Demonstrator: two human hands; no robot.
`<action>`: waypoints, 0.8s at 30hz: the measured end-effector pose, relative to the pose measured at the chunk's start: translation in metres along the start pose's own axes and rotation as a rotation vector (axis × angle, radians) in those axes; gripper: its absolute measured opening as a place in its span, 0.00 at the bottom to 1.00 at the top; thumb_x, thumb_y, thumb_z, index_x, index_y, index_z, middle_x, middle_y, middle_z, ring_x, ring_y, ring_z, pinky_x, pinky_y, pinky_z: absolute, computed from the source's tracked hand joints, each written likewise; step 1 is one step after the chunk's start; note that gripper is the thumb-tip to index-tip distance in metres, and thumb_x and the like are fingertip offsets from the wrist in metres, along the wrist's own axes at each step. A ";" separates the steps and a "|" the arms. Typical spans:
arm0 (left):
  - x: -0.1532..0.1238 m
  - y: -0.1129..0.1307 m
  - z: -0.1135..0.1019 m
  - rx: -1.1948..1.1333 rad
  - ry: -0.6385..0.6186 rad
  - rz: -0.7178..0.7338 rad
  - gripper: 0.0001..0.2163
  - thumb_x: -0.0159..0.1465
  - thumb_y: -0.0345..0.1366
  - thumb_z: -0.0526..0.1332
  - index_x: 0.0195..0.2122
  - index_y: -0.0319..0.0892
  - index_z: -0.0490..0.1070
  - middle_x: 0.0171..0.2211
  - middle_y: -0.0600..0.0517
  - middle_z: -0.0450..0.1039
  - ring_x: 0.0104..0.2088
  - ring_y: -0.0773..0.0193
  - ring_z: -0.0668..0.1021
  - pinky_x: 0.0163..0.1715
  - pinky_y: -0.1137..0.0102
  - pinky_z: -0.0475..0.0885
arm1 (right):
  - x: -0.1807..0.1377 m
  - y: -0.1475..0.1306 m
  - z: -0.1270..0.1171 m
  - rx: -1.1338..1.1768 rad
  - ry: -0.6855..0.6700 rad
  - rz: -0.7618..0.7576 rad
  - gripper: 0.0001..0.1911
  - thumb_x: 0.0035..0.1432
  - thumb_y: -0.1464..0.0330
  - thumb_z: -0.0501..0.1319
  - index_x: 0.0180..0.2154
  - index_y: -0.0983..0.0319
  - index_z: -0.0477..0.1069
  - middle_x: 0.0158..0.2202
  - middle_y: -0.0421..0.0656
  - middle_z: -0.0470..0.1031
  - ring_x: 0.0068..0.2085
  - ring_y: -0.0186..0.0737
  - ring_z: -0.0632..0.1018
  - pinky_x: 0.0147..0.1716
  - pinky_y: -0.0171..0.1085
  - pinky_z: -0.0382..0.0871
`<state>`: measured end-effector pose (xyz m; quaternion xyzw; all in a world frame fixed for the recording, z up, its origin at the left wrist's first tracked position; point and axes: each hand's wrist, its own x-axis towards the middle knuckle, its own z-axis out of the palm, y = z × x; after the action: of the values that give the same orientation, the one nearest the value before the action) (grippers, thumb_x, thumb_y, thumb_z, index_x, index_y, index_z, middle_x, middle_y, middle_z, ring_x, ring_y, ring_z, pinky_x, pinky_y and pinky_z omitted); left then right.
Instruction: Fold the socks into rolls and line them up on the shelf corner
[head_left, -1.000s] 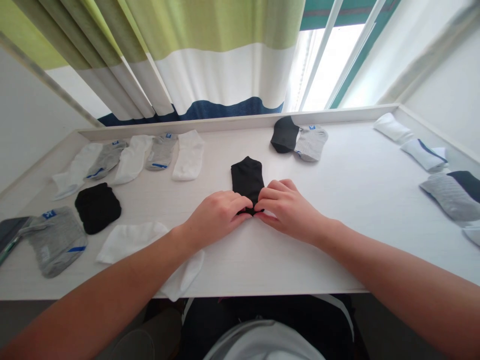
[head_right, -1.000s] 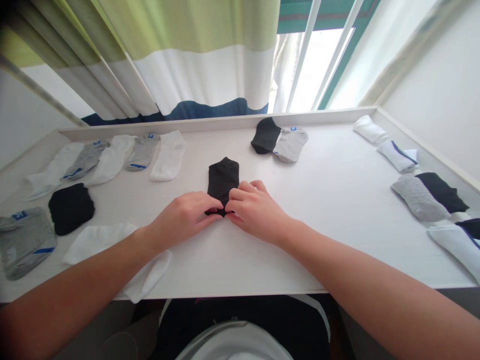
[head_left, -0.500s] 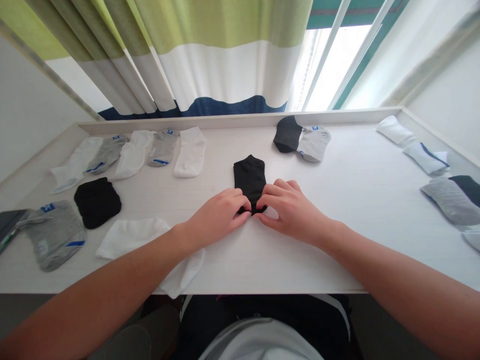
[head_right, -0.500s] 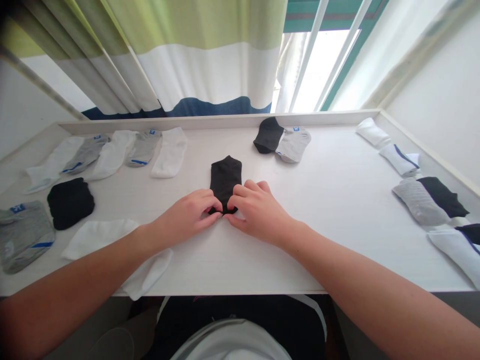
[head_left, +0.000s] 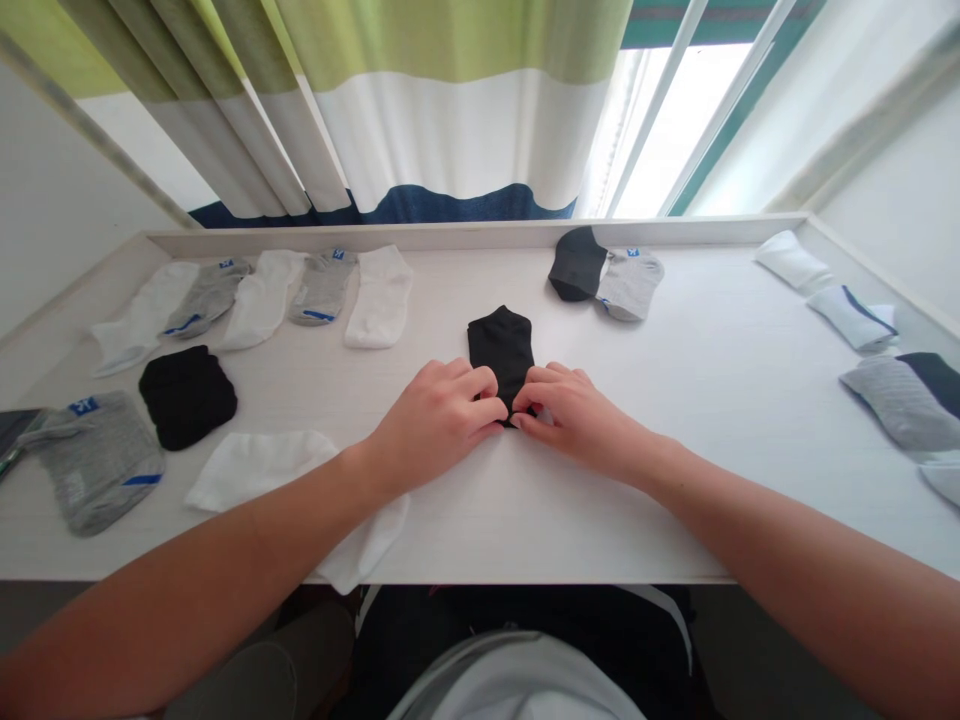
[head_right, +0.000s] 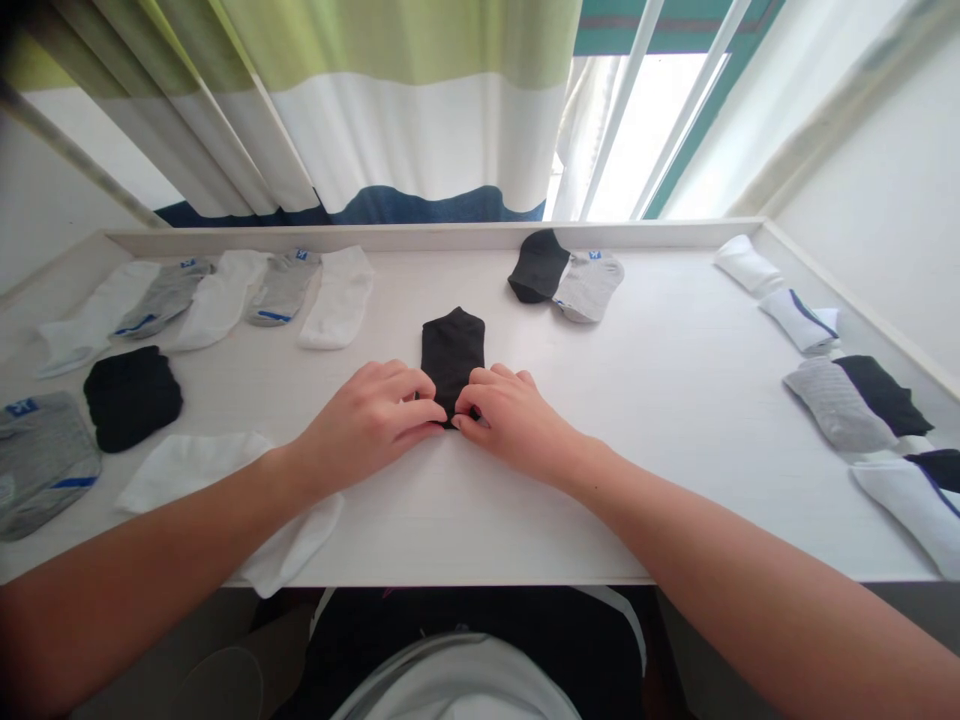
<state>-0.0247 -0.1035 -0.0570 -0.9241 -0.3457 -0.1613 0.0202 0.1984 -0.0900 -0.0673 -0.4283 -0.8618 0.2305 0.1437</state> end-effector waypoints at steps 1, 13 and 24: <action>-0.001 0.000 -0.001 0.044 0.007 0.032 0.07 0.71 0.33 0.63 0.36 0.45 0.79 0.39 0.51 0.77 0.37 0.61 0.74 0.38 0.64 0.64 | 0.000 0.000 0.000 0.011 0.001 0.005 0.08 0.67 0.68 0.60 0.33 0.59 0.74 0.36 0.42 0.75 0.41 0.43 0.71 0.44 0.45 0.59; 0.005 0.002 0.005 -0.131 -0.020 -0.145 0.06 0.67 0.32 0.63 0.35 0.43 0.80 0.36 0.50 0.77 0.40 0.58 0.75 0.41 0.62 0.69 | -0.005 0.000 0.000 -0.077 0.093 -0.076 0.03 0.64 0.67 0.64 0.36 0.59 0.74 0.38 0.43 0.76 0.41 0.44 0.70 0.43 0.45 0.59; 0.006 0.000 0.006 -0.276 -0.056 -0.284 0.06 0.69 0.35 0.63 0.36 0.44 0.79 0.39 0.49 0.74 0.43 0.57 0.73 0.46 0.59 0.71 | -0.005 0.002 0.003 -0.233 0.146 -0.231 0.10 0.71 0.67 0.59 0.40 0.58 0.78 0.38 0.45 0.79 0.42 0.46 0.70 0.44 0.46 0.55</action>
<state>-0.0188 -0.0990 -0.0611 -0.8642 -0.4479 -0.1823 -0.1392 0.2011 -0.0936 -0.0711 -0.3558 -0.9135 0.0797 0.1807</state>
